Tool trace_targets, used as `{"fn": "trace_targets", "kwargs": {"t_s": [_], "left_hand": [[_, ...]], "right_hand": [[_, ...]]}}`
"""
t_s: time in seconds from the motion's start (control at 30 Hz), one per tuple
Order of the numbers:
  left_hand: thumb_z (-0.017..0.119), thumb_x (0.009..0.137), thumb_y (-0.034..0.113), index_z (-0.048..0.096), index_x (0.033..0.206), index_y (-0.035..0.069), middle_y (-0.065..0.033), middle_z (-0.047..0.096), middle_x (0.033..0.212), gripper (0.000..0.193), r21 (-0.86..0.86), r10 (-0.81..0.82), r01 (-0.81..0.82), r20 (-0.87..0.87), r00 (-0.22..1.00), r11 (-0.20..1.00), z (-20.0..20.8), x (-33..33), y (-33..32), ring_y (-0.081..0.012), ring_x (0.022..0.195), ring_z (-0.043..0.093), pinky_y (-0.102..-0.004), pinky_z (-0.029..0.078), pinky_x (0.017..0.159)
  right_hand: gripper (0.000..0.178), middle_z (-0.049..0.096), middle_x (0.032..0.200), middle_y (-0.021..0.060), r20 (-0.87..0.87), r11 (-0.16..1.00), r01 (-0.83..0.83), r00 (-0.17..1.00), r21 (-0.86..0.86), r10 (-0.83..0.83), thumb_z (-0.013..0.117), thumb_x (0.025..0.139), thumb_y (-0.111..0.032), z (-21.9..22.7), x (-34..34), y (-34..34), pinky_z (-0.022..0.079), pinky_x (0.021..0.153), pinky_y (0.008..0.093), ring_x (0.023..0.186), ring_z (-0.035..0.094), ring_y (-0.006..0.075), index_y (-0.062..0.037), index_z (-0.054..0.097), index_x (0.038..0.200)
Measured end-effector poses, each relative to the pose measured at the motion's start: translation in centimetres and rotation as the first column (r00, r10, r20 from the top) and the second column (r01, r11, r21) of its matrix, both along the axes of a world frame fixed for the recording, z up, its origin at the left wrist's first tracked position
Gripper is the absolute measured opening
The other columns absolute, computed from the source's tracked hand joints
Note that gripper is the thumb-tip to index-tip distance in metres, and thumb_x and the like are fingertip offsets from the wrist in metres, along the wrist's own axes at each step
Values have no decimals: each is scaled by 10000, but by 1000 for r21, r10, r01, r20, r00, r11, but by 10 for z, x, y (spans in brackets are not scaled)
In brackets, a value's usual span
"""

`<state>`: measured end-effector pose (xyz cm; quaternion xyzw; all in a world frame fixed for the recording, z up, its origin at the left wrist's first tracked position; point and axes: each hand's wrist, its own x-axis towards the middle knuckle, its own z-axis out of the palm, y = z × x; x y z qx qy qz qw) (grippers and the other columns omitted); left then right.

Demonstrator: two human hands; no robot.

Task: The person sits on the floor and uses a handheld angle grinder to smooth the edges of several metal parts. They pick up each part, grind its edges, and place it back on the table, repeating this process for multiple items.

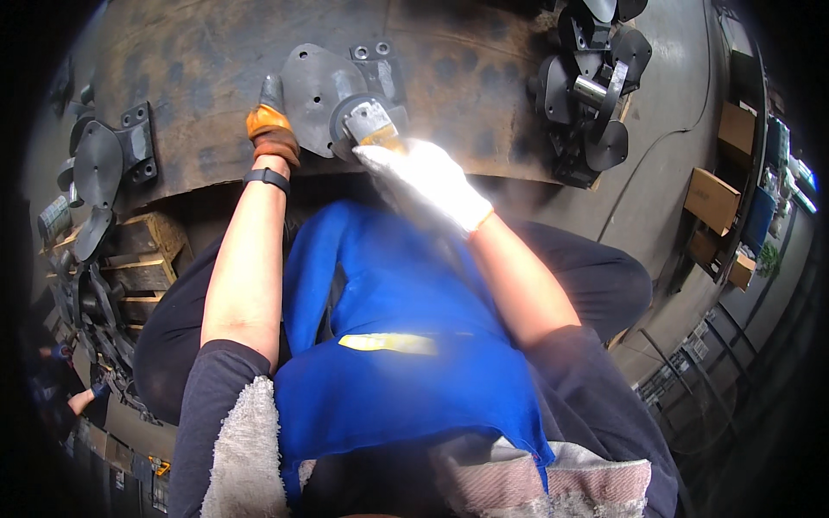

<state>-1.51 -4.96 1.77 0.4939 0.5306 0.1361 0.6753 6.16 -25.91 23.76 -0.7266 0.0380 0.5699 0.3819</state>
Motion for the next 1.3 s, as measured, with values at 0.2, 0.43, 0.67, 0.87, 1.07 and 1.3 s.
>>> {"fn": "trace_targets", "kwargs": {"t_s": [0.2,0.43,0.67,0.87,1.07,1.3], "left_hand": [[594,974,505,672,1227,-15,-35,686,1180,584,43,20,-17,-84,996,999,13,5,-6,-154,1026,609,-316,487,924],[590,958,552,716,1044,-25,-53,696,932,596,137,30,-21,-64,997,990,34,6,-11,-189,832,581,-348,493,784],[568,978,527,662,1237,-23,-39,679,1174,615,-40,-12,13,30,999,999,10,1,-2,-160,1021,595,-304,473,931],[528,1003,512,658,1251,-7,-32,685,1181,590,16,-29,29,-39,999,999,19,2,-5,-166,1039,600,-302,469,938],[545,1000,500,665,1234,-17,-25,692,1164,581,166,-137,175,-218,966,970,6,1,2,-164,1024,611,-303,479,923],[589,974,509,694,1132,-26,-32,698,1048,568,87,52,-51,-10,999,995,-6,1,-2,-172,932,595,-325,485,862]], "right_hand": [[348,586,692,5,83,999,-52,995,8,51,711,908,-411,-4,0,-6,432,526,257,576,534,97,-78,623,856],[369,596,706,5,-32,998,51,998,22,-50,697,915,-428,-11,3,-8,438,536,254,582,540,96,-73,626,846],[371,606,703,6,-45,999,33,999,42,-31,699,905,-437,-13,2,-11,450,546,256,601,565,98,-73,639,861],[400,610,704,6,93,995,-99,991,-1,98,685,905,-463,-15,-2,-23,463,563,269,610,568,101,-66,648,864],[396,622,710,16,-4,1000,-14,1000,24,14,686,906,-456,-21,-2,-27,468,569,271,608,574,101,-64,655,867],[390,616,700,11,-1,999,5,1000,39,-5,679,916,-452,-10,4,-12,453,552,264,592,561,97,-69,653,851]]}}
